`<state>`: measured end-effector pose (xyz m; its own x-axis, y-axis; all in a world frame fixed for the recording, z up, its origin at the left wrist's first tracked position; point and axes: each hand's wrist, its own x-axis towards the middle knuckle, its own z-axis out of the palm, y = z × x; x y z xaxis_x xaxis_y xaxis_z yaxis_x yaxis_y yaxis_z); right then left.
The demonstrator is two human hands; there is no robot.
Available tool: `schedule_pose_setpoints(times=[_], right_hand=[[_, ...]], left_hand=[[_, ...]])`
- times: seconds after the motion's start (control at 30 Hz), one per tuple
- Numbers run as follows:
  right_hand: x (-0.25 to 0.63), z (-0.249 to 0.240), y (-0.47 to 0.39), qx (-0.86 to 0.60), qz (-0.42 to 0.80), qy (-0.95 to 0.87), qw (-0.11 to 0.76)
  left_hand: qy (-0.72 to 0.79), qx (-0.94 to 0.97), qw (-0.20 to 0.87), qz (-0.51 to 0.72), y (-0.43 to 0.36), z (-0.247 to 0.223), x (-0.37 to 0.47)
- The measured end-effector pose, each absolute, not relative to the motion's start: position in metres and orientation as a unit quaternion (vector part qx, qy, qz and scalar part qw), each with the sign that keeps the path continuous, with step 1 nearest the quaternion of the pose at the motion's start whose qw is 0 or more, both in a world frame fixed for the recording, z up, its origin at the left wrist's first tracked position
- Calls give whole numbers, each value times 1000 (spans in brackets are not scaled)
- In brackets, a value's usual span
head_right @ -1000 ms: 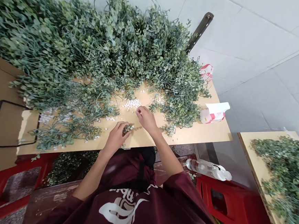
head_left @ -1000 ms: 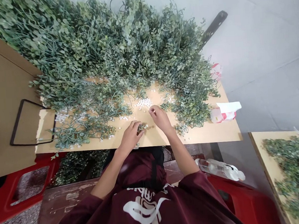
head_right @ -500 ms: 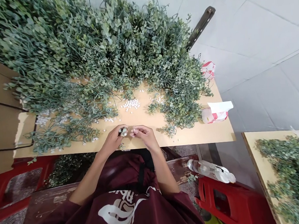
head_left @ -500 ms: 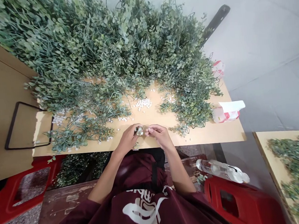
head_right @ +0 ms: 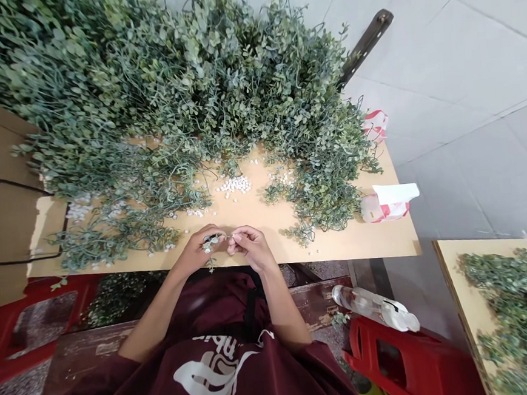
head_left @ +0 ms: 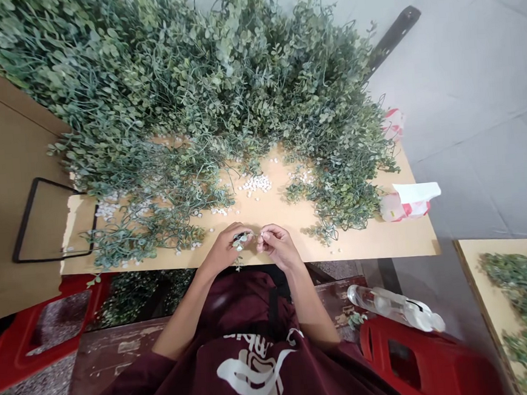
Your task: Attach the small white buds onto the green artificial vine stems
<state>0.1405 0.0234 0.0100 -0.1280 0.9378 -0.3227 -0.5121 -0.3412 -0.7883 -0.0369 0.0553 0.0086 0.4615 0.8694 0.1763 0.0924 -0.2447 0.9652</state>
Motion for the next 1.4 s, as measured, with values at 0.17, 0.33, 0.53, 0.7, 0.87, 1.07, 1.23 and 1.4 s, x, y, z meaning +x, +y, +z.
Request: schedule_pose_setpoints(times=[0.17,0.33,0.53,0.7,0.87,1.07,1.23,1.4], right_hand=[[135,8,22,-405,718,-257,505],[131,5,22,-401,720,-259,504],[127,4,22,-402,720,-236,514],[124,5,22,-406,713,-222,526],[122,7,22,-415,707,-222,528],[120,10,22,-421,698,-230,532],[119,9,22,-429,694,-233,530],[118,9,21,-431,697,-228,526]], left_hand=[[350,676,518,389,54,10,-38],[357,668,526,387,53,10,-39],[365,662,524,393,53,8,-38],[373,658,523,392,53,7,-38],[381,655,520,393,53,4,-38],[370,653,524,403,53,4,-37],[363,648,540,396,54,10,-37],[362,650,543,390,53,11,-37]])
